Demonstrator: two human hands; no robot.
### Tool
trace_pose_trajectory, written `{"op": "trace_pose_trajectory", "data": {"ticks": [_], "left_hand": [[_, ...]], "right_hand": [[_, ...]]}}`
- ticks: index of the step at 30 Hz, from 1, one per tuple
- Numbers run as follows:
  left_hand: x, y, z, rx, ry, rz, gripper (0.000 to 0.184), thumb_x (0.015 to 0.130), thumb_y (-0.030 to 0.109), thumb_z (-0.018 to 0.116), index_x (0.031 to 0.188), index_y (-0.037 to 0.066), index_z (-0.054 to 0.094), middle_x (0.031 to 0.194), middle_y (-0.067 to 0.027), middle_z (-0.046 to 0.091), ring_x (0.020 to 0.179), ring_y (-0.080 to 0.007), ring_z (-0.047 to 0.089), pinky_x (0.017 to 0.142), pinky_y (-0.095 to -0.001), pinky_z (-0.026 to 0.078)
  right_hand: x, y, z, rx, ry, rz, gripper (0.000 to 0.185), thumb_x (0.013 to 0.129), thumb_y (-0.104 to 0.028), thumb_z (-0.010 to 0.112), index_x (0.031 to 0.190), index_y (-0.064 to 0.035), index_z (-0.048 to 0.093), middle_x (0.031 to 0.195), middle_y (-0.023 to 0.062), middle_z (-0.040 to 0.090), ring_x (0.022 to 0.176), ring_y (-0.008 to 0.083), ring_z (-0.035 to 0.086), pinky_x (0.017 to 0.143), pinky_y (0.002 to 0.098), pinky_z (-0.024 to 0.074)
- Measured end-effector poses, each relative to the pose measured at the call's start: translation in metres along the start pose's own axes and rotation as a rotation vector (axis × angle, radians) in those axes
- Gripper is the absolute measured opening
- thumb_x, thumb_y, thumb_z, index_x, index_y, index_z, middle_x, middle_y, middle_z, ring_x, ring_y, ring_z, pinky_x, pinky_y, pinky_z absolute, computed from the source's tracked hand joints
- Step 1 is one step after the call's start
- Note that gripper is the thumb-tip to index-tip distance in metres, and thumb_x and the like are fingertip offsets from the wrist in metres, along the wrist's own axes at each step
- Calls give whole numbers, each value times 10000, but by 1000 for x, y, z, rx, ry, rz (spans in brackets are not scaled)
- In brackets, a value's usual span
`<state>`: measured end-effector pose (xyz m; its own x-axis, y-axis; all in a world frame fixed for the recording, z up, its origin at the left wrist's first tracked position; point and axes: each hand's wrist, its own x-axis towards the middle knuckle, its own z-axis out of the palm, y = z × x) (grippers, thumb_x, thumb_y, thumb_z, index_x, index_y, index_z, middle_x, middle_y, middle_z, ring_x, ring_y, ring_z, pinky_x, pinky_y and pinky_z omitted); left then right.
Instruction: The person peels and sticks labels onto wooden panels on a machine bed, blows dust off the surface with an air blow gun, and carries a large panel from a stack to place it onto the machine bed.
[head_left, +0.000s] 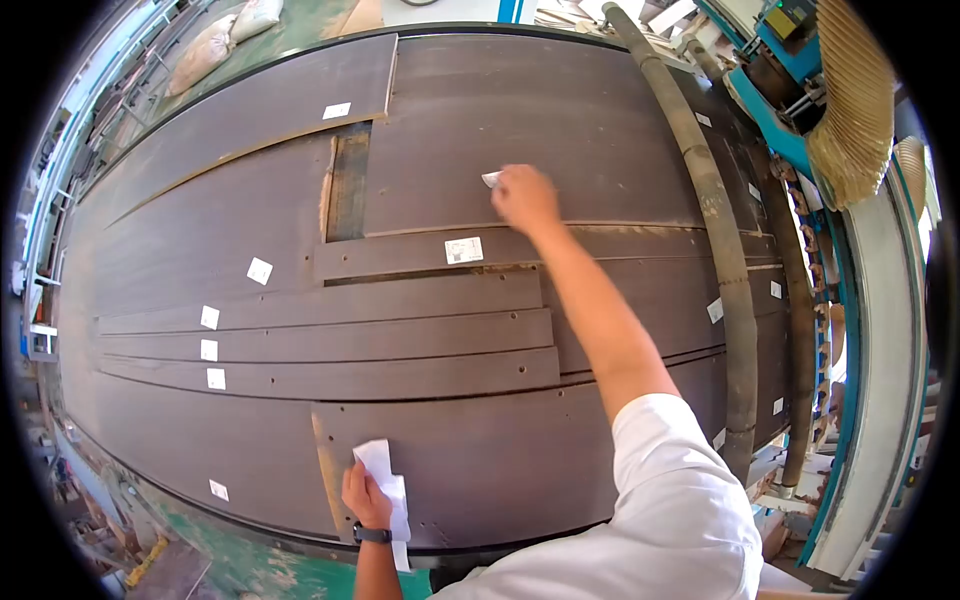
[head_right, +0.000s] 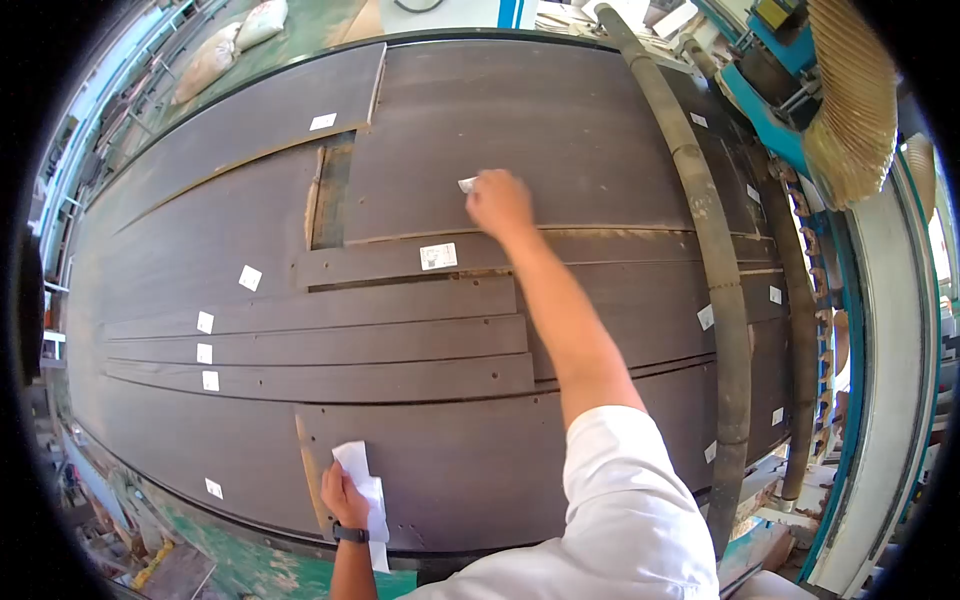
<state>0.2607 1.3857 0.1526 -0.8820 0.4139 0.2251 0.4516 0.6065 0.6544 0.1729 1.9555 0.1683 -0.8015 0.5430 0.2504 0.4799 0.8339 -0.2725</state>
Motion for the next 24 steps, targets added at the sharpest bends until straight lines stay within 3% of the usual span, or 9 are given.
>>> {"op": "trace_pose_trajectory", "data": {"ticks": [1,2,5,7,8,10,15,21,24], "left_hand": [[-1,1,-2,8,9,2,222,824,-60,520,1014,-26,629,745,-151,521,642,-334,522,557,-417,406],[-1,-1,-2,8,16,8,236,825,-61,515,1028,-28,632,761,-155,536,657,-335,530,574,-409,419],[0,-5,1,-59,53,28,269,829,-60,504,1062,-41,637,803,-165,573,697,-328,553,628,-386,453],[-6,-8,5,-165,73,-72,281,852,-46,501,1095,-49,641,883,-137,646,766,-248,606,710,-341,487],[-10,-1,3,-272,72,-215,282,865,-30,512,1114,-44,643,928,-115,662,806,-212,611,741,-327,491],[-29,11,-9,-508,150,-441,286,890,2,534,1153,-34,642,994,-75,679,871,-150,611,789,-302,494],[-132,55,-95,-960,395,-614,292,917,17,540,1194,-18,626,1013,-42,666,916,-114,604,807,-275,494],[-337,44,-176,-1097,952,-758,253,920,68,510,1125,-15,634,1014,-61,658,902,-146,611,811,-298,502],[-441,39,-207,-747,1164,-813,288,916,69,495,1164,-15,611,1021,-83,662,938,-179,612,845,-313,495]], "right_hand": [[-18,-7,31,-71,183,-152,491,901,-398,525,1253,-67,611,1355,152,551,1281,325,475,1068,472,376],[-35,-20,38,-76,100,-42,639,929,-506,478,1407,-83,478,1505,148,394,1413,323,302,1152,479,243],[-67,-66,20,3,151,-27,615,927,-537,478,1290,-50,573,1358,183,544,1288,332,470,1126,498,273],[-86,-109,-54,71,-506,-121,592,914,-543,502,1160,-20,631,1156,203,654,1107,364,594,1086,488,335],[-114,-125,-50,348,-502,-100,542,907,-518,530,1059,-13,654,989,202,693,963,396,637,992,471,435],[-191,-163,-39,552,-285,-419,459,892,-419,594,1138,-33,636,1136,197,659,1043,375,624,881,460,504],[-416,-283,-103,946,-1003,-457,525,871,-284,689,1318,-42,558,1123,161,661,965,254,661,856,367,522],[-636,-386,-116,996,-1255,-622,589,878,-197,661,1372,49,456,1087,142,608,874,180,586,788,320,488],[-712,-416,-129,994,-1473,-733,541,903,-110,619,1387,48,434,1110,80,588,945,149,557,820,290,473]]}}
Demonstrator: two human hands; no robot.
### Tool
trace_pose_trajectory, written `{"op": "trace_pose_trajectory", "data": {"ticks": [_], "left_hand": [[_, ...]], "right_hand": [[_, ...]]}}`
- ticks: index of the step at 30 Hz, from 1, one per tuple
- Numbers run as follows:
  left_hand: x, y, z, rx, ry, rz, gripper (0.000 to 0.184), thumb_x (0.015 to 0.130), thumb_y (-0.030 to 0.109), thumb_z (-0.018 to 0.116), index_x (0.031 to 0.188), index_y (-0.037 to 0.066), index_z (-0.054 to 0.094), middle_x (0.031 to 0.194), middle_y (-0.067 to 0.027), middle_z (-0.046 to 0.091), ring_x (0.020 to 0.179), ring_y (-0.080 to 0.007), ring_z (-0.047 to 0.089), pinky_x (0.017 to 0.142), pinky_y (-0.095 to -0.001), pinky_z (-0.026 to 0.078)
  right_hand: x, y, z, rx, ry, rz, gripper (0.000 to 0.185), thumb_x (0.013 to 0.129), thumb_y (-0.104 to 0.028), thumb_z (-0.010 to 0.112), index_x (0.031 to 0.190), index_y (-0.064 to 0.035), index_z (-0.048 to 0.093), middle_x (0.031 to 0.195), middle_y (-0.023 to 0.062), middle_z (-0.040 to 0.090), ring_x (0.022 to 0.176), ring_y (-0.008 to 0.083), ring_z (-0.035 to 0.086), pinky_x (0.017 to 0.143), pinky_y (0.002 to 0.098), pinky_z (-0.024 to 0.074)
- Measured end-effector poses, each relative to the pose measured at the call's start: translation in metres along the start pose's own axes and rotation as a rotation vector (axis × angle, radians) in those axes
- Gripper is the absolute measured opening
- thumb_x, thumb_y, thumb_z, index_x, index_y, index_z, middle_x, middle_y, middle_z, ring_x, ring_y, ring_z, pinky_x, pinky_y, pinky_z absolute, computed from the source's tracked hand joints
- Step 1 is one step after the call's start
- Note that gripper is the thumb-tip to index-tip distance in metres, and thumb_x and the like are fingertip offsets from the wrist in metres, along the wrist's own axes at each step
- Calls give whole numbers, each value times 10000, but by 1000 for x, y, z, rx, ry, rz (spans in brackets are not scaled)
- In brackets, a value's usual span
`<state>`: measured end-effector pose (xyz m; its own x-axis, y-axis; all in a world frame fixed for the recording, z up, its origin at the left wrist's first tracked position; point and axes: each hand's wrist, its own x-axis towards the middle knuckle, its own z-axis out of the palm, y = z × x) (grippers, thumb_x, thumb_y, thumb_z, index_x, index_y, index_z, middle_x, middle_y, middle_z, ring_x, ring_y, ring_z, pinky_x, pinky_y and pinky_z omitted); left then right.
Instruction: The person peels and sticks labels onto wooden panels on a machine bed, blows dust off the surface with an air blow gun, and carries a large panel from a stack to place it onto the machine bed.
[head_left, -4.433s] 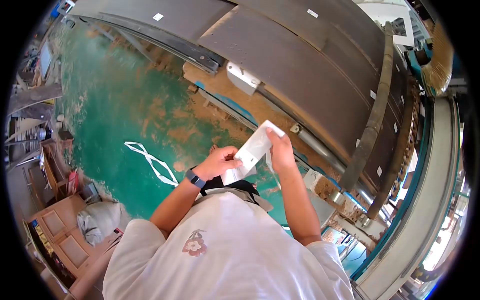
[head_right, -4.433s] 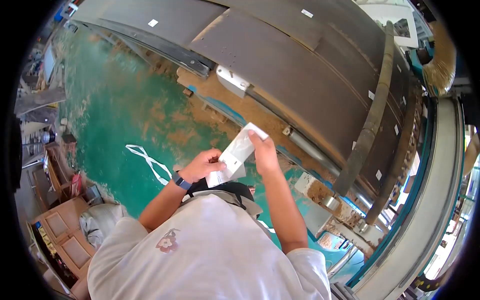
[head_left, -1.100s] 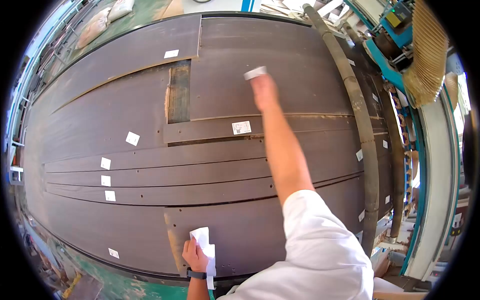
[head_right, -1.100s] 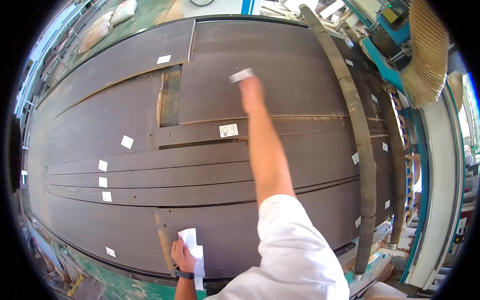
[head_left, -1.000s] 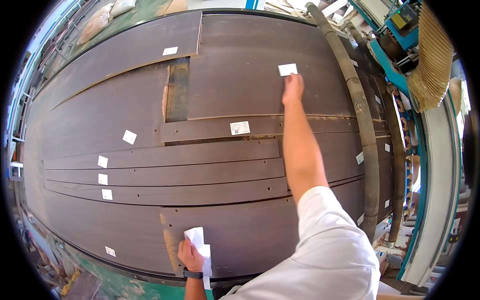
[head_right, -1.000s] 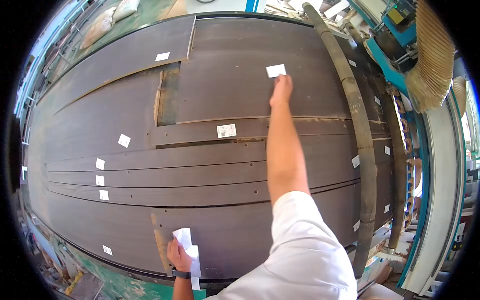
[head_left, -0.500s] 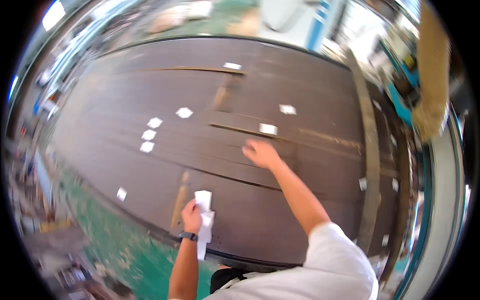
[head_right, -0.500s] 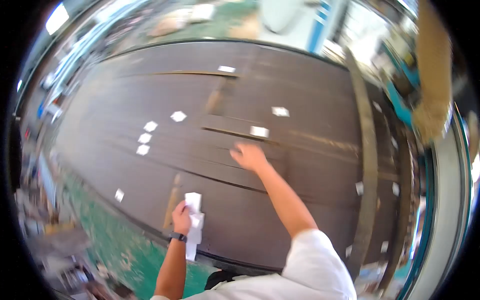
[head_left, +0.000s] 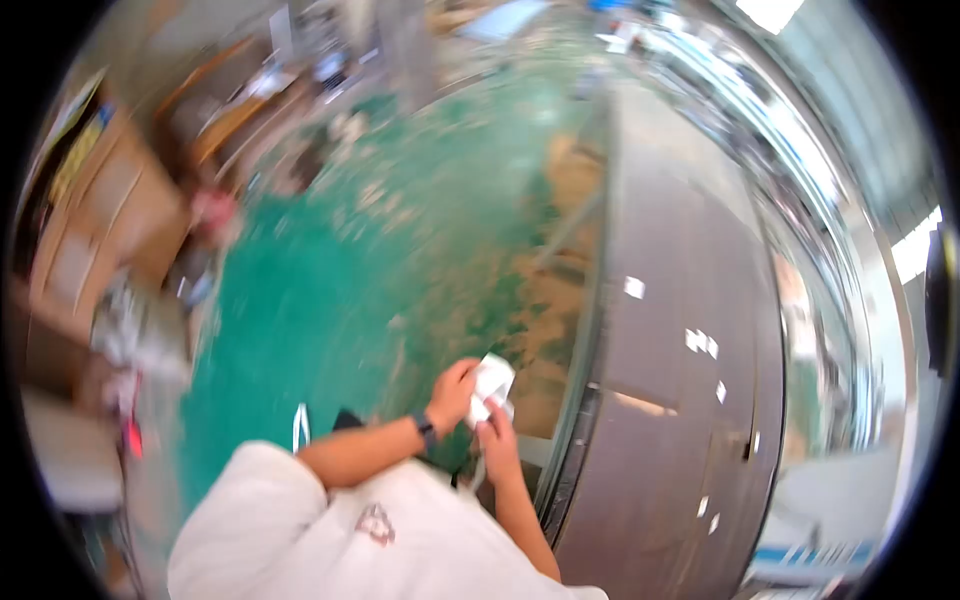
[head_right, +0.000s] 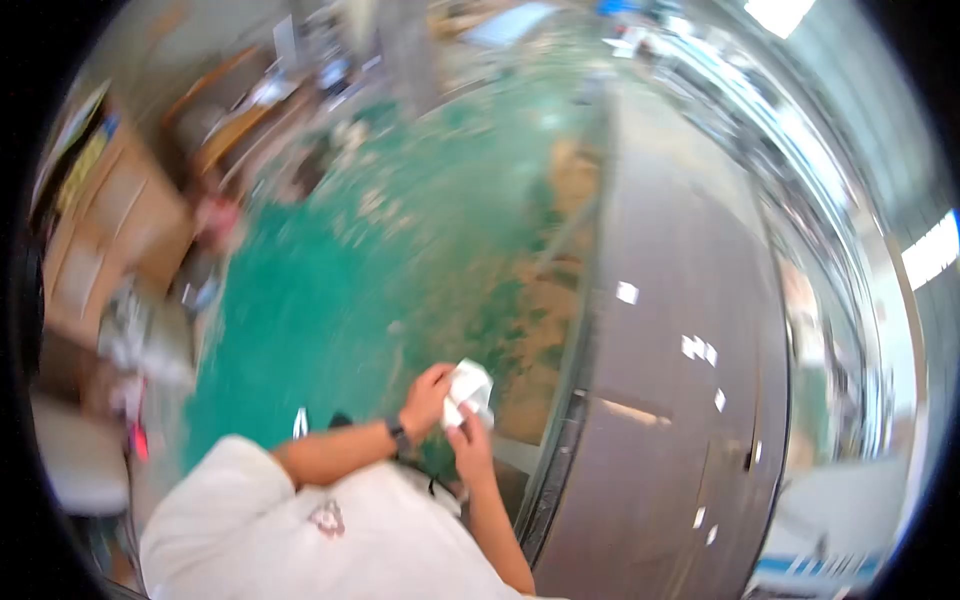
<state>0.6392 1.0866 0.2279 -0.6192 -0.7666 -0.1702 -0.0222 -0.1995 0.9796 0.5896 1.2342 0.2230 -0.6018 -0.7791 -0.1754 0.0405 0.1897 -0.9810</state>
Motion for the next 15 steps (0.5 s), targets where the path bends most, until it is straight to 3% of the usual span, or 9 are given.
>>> {"op": "trace_pose_trajectory", "data": {"ticks": [3,6,10,13,15], "left_hand": [[-3,-21,-85,-179,123,-95,315,919,81,486,1199,-11,599,1100,-94,641,1006,-184,600,872,-312,487],[-12,-7,-153,-382,121,-215,322,937,103,475,1210,-8,603,1177,-91,563,1086,-200,560,937,-327,450],[20,18,-182,-169,209,-66,307,969,151,486,1191,-10,622,1009,-86,543,1060,-212,533,992,-313,407],[49,1,-243,37,249,-20,302,970,183,513,1176,-1,636,1079,-97,560,1081,-233,556,974,-331,430],[69,-46,-305,-35,236,-66,302,958,201,540,1182,25,642,1145,-126,596,1095,-248,589,952,-353,458]], "right_hand": [[18,-29,90,119,-96,146,550,896,-58,623,1384,79,410,1140,105,585,991,154,563,852,275,470],[40,-47,163,16,-140,110,516,887,-47,648,1334,91,433,1129,113,594,985,142,575,837,264,474],[97,-70,174,-41,-192,136,359,882,-60,668,1200,45,538,1044,52,610,913,107,569,787,253,464],[139,-74,184,-210,-137,86,310,879,-94,692,1150,11,583,954,15,619,797,77,550,692,241,456],[170,-66,193,-116,-68,59,312,881,-119,697,1146,6,590,948,21,623,780,82,552,669,242,458]]}}
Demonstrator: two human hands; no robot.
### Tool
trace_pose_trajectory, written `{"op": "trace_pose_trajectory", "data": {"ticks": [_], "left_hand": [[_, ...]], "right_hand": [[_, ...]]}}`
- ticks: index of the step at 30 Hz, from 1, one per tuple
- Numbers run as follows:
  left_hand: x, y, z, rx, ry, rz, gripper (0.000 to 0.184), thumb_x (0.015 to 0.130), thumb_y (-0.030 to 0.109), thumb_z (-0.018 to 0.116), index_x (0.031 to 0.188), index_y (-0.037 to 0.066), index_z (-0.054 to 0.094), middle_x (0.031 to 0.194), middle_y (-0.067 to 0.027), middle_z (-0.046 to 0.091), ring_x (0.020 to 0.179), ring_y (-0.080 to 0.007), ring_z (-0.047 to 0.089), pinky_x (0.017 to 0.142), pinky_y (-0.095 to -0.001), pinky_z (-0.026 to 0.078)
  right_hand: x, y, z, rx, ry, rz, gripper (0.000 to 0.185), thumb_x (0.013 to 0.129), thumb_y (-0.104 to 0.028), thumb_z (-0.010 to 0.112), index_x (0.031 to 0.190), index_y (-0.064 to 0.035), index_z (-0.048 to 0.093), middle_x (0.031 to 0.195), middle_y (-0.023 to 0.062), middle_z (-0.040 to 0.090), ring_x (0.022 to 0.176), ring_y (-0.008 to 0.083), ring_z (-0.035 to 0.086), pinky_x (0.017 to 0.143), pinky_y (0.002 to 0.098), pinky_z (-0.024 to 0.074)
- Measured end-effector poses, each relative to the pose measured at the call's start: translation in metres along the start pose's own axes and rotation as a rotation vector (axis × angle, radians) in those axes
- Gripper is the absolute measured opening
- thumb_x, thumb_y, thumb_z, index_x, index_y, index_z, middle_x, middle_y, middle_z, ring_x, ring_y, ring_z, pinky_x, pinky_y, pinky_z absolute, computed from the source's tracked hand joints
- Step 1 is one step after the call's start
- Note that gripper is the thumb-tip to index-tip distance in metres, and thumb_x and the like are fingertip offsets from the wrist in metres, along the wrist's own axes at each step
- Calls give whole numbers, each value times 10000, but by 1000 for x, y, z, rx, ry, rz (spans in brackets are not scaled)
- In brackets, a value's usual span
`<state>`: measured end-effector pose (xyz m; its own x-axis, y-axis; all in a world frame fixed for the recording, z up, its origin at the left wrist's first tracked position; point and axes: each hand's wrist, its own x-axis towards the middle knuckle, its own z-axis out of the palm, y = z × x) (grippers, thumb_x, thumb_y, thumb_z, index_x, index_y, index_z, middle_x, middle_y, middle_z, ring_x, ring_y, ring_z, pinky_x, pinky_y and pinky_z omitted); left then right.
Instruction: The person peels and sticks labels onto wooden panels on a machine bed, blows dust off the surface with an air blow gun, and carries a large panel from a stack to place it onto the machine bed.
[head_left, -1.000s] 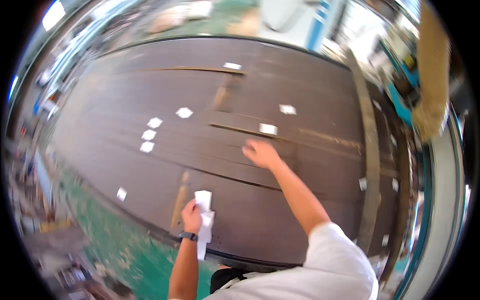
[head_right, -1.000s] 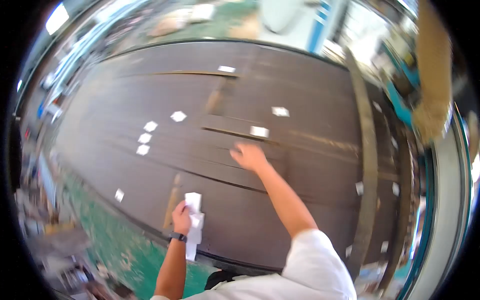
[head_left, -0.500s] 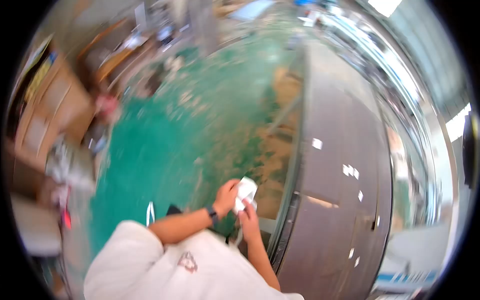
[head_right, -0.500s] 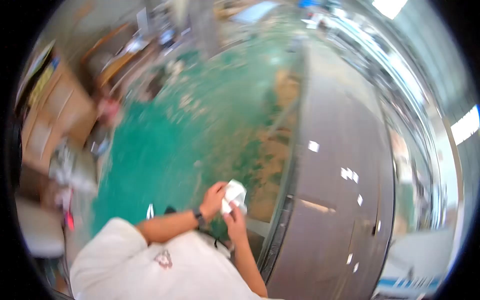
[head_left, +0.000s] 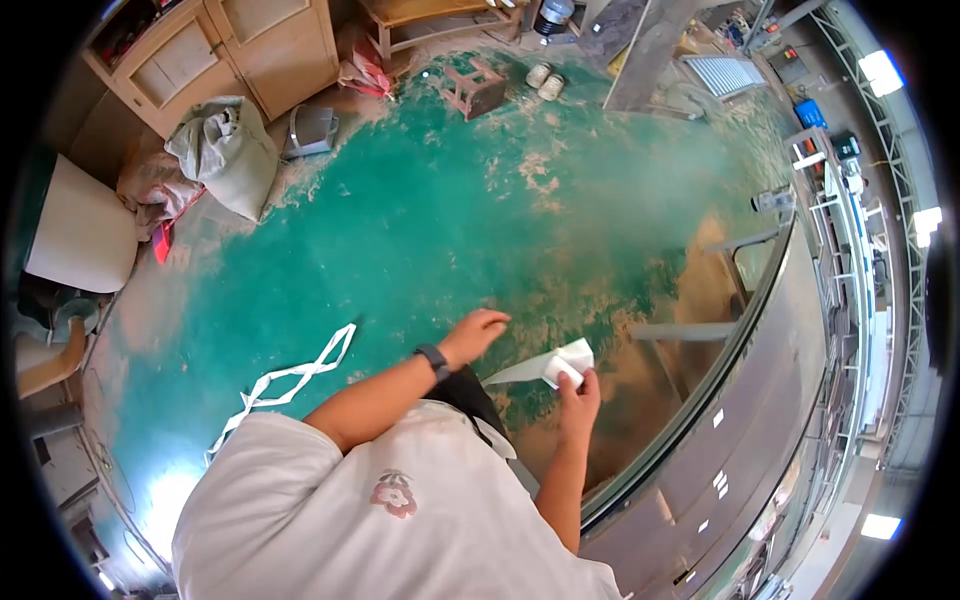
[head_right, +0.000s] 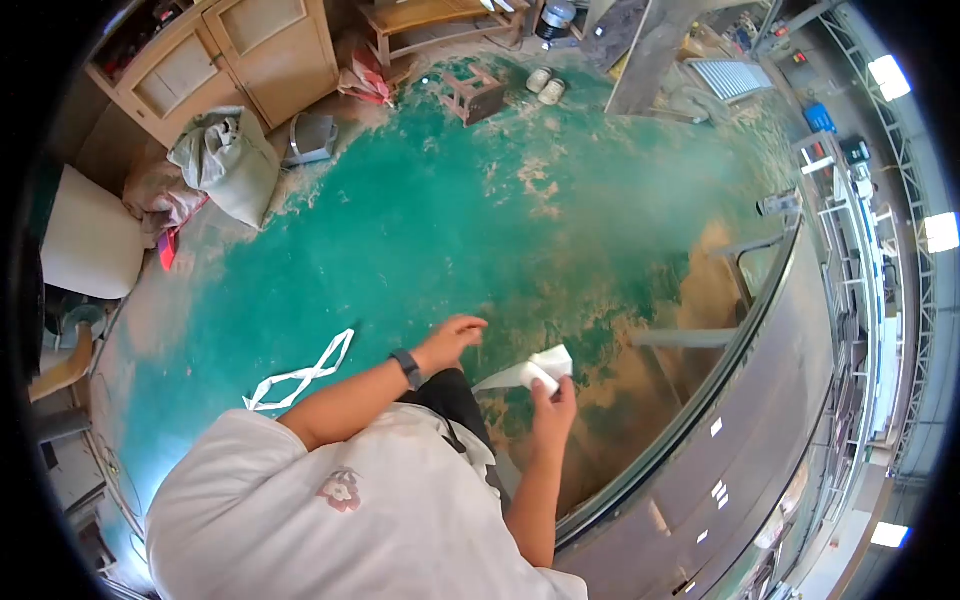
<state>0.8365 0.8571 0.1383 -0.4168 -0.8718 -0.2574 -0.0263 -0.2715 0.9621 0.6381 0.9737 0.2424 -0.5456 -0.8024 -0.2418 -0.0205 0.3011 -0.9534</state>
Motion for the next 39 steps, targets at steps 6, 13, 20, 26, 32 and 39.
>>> {"op": "trace_pose_trajectory", "data": {"ticks": [6,13,20,26,32,39], "left_hand": [[-4,-67,-253,1092,-66,-652,421,874,202,551,1273,81,606,1250,-223,619,1144,-374,608,965,-473,487],[-81,-116,-403,800,924,-626,289,878,242,538,1083,115,698,1030,-202,692,990,-389,653,852,-485,519],[-31,-97,-379,518,1063,-537,305,869,245,597,1140,126,674,951,-161,702,899,-358,670,794,-448,529],[-45,-232,-411,1182,84,-917,294,802,282,629,1045,155,737,1108,-139,702,1048,-332,659,892,-435,533],[38,-162,-531,1034,298,-959,238,839,176,573,999,97,731,1096,-139,698,1027,-316,668,884,-435,539],[215,95,-691,448,1238,-402,274,889,205,552,1098,77,675,1051,-191,676,952,-387,644,820,-453,526]], "right_hand": [[127,-18,23,-18,58,40,265,890,-117,679,1116,-1,599,924,37,632,770,107,584,654,248,465],[311,-59,107,-104,-145,40,290,881,-149,686,1111,0,590,890,43,630,748,114,600,630,260,463],[475,-128,287,-476,-480,-302,252,830,-197,722,982,-19,631,826,58,622,702,169,583,620,310,457],[558,-157,433,-1022,-789,-708,374,772,-361,726,933,-40,620,831,204,630,812,381,621,684,462,482],[635,-91,469,-1468,-738,-348,562,738,-459,737,1148,-84,651,1106,195,679,1034,378,643,887,449,516],[764,-109,573,-1675,-775,-168,567,725,-420,754,1167,-77,659,1132,189,682,1072,349,646,933,427,509]]}}
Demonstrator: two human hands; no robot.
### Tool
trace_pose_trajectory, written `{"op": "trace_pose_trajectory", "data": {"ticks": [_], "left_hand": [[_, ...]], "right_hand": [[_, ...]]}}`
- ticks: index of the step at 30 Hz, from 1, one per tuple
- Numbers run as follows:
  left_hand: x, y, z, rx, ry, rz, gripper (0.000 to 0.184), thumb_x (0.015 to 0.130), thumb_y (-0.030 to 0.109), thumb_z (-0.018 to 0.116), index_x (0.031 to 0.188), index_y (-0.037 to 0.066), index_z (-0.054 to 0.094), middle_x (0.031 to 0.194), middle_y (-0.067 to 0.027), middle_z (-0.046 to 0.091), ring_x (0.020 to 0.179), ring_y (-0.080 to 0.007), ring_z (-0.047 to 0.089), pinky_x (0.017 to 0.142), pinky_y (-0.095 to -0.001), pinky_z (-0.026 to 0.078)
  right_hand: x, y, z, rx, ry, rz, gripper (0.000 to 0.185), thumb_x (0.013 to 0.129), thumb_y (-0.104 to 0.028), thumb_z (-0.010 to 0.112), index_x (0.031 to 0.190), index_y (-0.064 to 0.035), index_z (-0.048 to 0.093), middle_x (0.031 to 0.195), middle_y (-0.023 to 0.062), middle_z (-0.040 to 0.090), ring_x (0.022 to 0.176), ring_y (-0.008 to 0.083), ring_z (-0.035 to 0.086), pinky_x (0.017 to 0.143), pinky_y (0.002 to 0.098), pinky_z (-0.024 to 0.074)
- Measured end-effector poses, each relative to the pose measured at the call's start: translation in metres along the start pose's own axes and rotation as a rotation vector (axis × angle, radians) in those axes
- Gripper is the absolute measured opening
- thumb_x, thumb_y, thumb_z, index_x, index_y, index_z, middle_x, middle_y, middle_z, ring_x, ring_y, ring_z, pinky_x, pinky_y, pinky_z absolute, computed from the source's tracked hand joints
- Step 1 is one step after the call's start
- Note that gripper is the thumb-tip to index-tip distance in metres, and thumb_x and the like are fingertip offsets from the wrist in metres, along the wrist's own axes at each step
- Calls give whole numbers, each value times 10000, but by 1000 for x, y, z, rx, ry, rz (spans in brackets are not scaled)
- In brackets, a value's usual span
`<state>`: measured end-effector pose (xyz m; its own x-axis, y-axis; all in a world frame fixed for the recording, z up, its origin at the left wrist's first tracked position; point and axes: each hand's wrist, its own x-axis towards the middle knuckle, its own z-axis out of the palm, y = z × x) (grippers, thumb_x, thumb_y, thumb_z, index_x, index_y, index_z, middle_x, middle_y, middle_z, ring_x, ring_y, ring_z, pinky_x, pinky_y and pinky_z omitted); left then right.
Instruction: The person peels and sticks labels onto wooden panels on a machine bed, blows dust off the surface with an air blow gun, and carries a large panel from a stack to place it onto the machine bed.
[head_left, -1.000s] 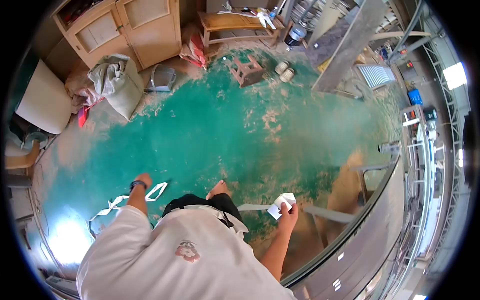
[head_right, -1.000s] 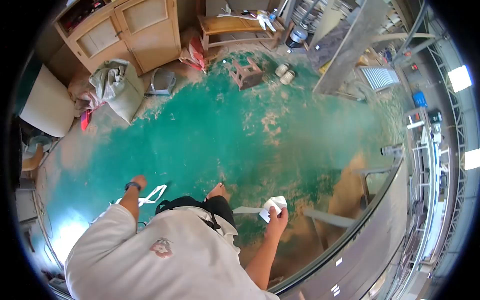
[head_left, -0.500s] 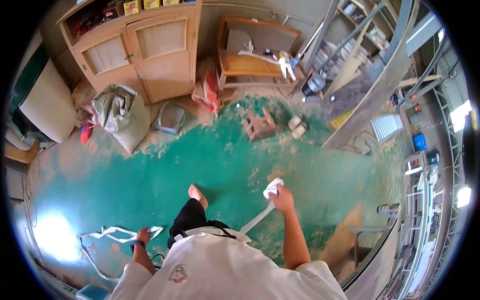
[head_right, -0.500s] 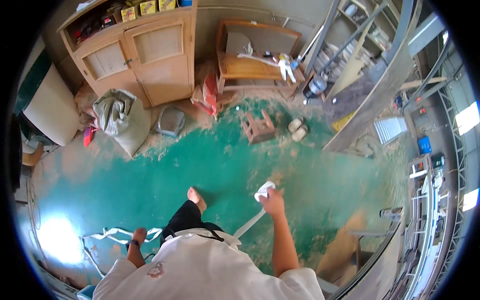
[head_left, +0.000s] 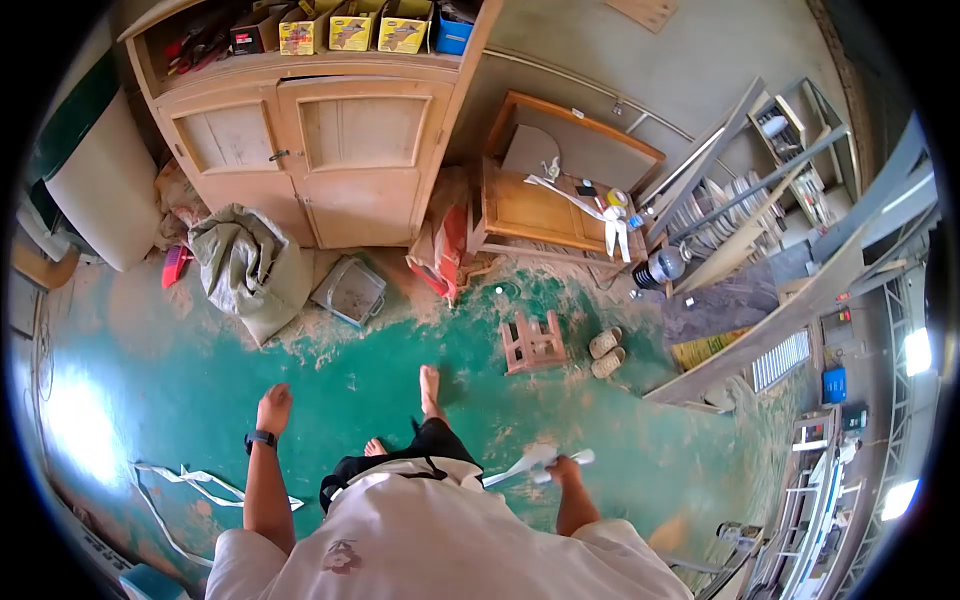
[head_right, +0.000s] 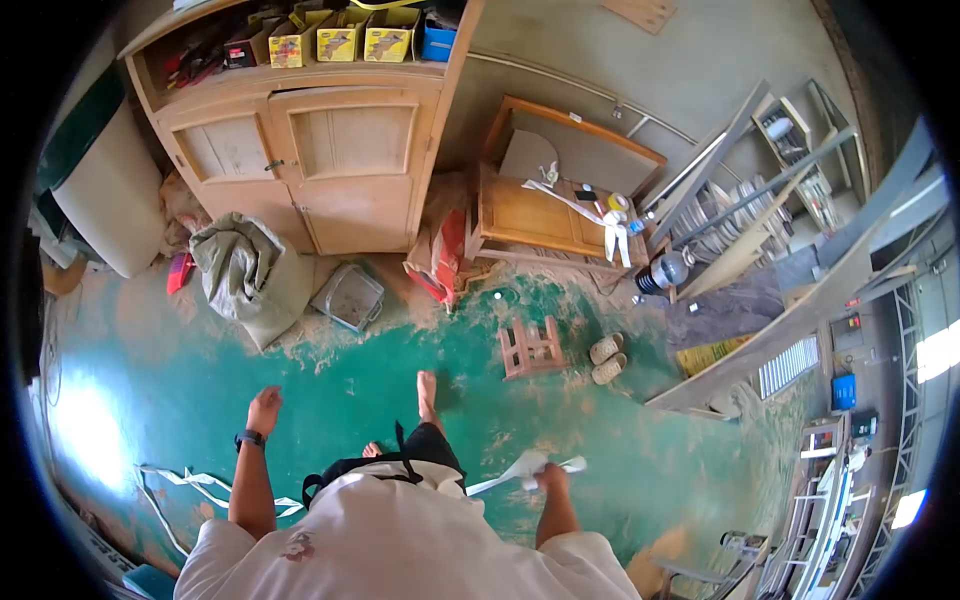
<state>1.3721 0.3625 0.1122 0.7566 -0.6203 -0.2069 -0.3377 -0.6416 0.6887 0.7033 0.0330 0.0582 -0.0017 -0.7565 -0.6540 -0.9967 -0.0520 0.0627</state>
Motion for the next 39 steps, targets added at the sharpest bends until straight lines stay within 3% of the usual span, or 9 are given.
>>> {"op": "trace_pose_trajectory", "data": {"ticks": [5,11,16,22,25,26,29,33,39], "left_hand": [[58,13,25,62,67,57,286,879,215,581,1114,80,674,1045,-180,686,953,-378,652,834,-455,527],[-9,-5,0,270,-88,-448,376,869,278,565,1184,100,668,1128,-195,672,1054,-373,631,921,-453,507],[-98,16,-16,0,360,-798,372,854,241,586,1179,70,650,993,-186,697,938,-354,661,837,-427,528],[-196,-7,55,-315,457,-1198,394,838,251,581,1187,84,657,1139,-179,675,1063,-349,638,930,-418,506],[-244,-36,104,-377,288,-1375,418,818,299,595,1187,119,674,1203,-151,662,1124,-328,619,979,-405,491],[-257,-52,112,-538,280,-1452,411,810,299,607,1173,121,685,1214,-131,664,1127,-316,623,985,-399,488],[-286,-97,121,-631,414,-1504,400,810,277,624,1170,112,683,1184,-117,684,1120,-294,634,983,-389,488],[-293,-123,34,-620,748,-1504,384,830,267,597,1167,99,676,1170,-147,682,1110,-306,636,977,-385,491],[-271,-244,-55,-628,630,-1595,400,822,280,589,1172,110,682,1178,-146,677,1111,-310,633,979,-392,487]], "right_hand": [[176,-87,-164,-66,362,-258,396,753,-336,757,1037,-67,693,1025,194,693,967,377,660,857,450,528],[353,-239,-454,-30,627,-419,367,731,-179,743,1071,-45,700,1033,175,698,937,354,660,829,449,524],[375,-417,-584,-118,1142,-657,352,826,-327,672,981,-13,716,980,175,691,891,348,657,823,450,523],[295,-676,-364,-122,179,-1083,151,762,-139,667,715,-1,706,649,107,657,666,229,635,682,385,525],[151,-771,-168,-110,-383,-942,411,849,-161,670,1225,0,629,1076,134,691,932,247,662,841,369,527],[95,-782,-118,-292,-373,-1289,488,856,-184,671,1298,-1,572,1121,154,682,1034,239,646,930,354,499],[-70,-819,-6,-629,-657,-1762,458,866,-184,668,1291,-40,577,1134,152,675,1005,241,651,876,343,517],[-189,-885,59,-887,-1057,-1720,422,881,-153,649,1284,-45,587,1132,140,670,973,227,646,859,341,518],[-193,-1005,31,-297,-480,-1519,347,870,-156,663,1190,-24,639,1046,100,693,934,196,651,825,325,523]]}}
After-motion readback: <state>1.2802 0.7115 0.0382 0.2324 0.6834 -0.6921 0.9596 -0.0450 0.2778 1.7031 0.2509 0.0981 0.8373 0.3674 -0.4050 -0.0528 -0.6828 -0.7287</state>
